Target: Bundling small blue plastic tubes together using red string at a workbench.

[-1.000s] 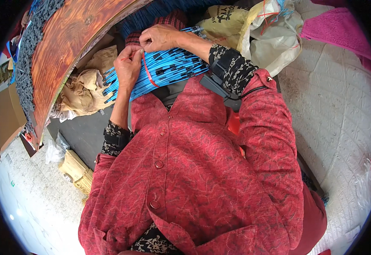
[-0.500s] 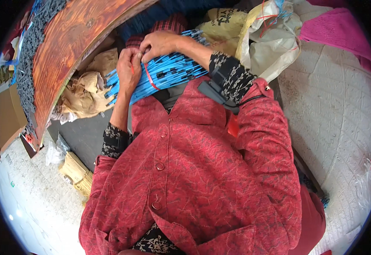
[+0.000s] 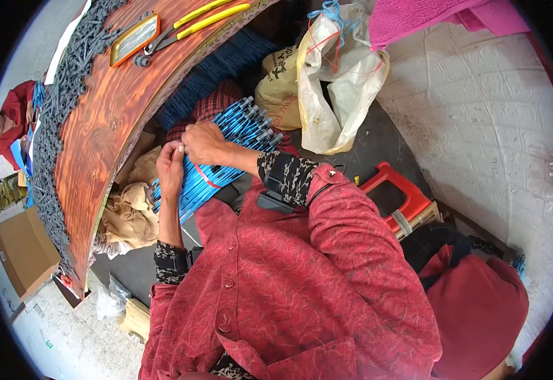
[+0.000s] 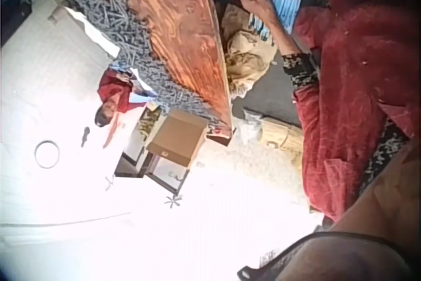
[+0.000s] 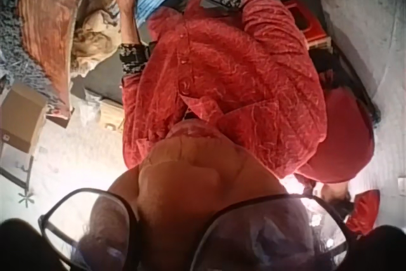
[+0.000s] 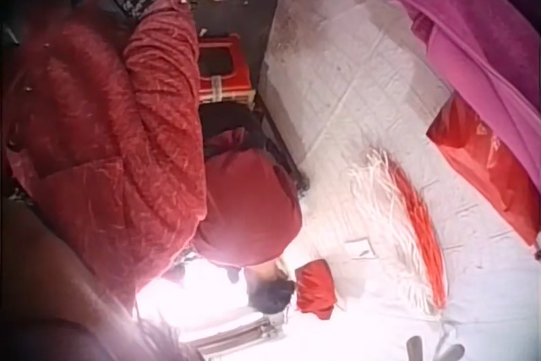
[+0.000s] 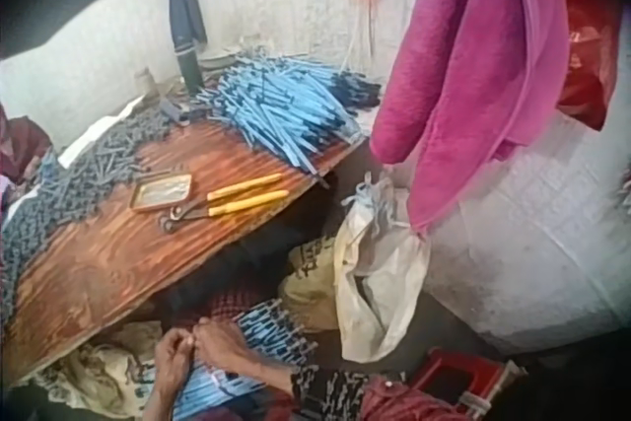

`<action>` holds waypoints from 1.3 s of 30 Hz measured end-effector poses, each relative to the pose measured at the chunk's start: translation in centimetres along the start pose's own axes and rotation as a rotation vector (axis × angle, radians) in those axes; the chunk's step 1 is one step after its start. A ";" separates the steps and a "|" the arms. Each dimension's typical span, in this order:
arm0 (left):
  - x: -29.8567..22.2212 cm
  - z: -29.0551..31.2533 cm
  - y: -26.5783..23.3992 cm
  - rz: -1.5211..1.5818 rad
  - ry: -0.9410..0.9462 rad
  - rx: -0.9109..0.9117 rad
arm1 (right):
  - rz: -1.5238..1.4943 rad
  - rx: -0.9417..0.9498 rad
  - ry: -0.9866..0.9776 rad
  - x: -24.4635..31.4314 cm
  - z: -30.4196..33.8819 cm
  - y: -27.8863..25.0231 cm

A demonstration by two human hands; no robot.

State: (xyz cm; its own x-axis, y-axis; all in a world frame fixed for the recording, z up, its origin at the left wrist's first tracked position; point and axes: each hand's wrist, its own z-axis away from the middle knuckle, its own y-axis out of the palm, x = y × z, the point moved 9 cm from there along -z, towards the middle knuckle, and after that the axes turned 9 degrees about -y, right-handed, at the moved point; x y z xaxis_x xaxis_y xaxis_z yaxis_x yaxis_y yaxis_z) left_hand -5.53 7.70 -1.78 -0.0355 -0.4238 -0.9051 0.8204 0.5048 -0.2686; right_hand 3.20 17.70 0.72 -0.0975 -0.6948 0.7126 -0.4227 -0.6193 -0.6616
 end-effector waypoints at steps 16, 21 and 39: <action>-5.5 4.5 3.3 -1.042 0.287 0.100 | -0.177 -0.144 0.025 -0.7 0.1 -1.5; -6.4 4.9 3.2 -0.972 0.219 0.052 | -0.344 -0.129 0.048 -1.1 -0.7 -1.5; -6.2 0.3 2.3 -1.144 0.244 -0.157 | -1.089 -0.241 0.466 -1.9 -4.6 1.0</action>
State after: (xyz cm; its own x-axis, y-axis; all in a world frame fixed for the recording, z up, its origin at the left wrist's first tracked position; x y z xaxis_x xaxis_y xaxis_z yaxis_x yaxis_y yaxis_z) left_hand -3.23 11.25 3.33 -0.8267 -0.5434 -0.1456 0.1613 0.0190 -0.9867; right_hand -1.19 20.11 -0.25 0.1197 0.3781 0.9180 -0.6375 -0.6796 0.3630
